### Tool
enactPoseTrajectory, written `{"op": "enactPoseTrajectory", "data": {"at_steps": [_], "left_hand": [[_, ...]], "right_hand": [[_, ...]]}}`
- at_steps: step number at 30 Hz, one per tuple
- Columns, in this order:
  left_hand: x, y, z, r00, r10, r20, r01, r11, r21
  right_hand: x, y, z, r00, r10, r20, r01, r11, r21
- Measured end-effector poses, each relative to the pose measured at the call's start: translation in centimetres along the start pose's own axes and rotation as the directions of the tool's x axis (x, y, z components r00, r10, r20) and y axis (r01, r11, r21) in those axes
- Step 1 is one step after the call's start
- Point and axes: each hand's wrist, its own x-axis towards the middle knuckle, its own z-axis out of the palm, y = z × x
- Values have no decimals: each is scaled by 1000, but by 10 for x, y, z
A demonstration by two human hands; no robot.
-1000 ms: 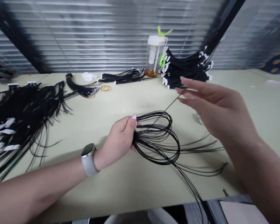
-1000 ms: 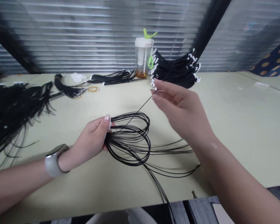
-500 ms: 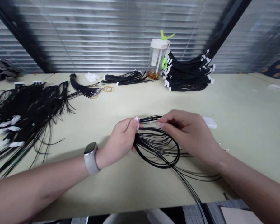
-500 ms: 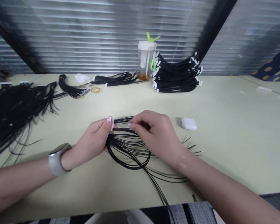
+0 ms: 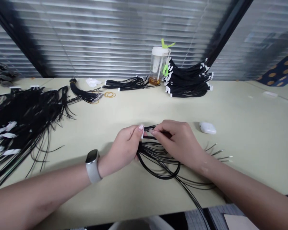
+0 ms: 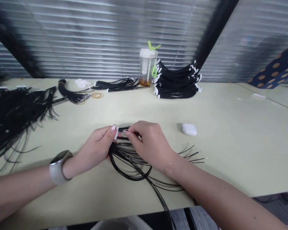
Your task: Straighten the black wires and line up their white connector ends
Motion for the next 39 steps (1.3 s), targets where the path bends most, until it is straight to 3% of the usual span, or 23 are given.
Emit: {"op": "enactPoseTrajectory", "data": {"at_steps": [18, 39], "left_hand": [[-3, 3, 1, 999, 40, -5, -40, 999, 29], [-2, 2, 0, 999, 34, 31, -36, 998, 44]], "right_hand": [[1, 0, 5, 997, -43, 61, 53, 984, -173], [-4, 10, 6, 964, -264, 25, 260, 917, -303]]}}
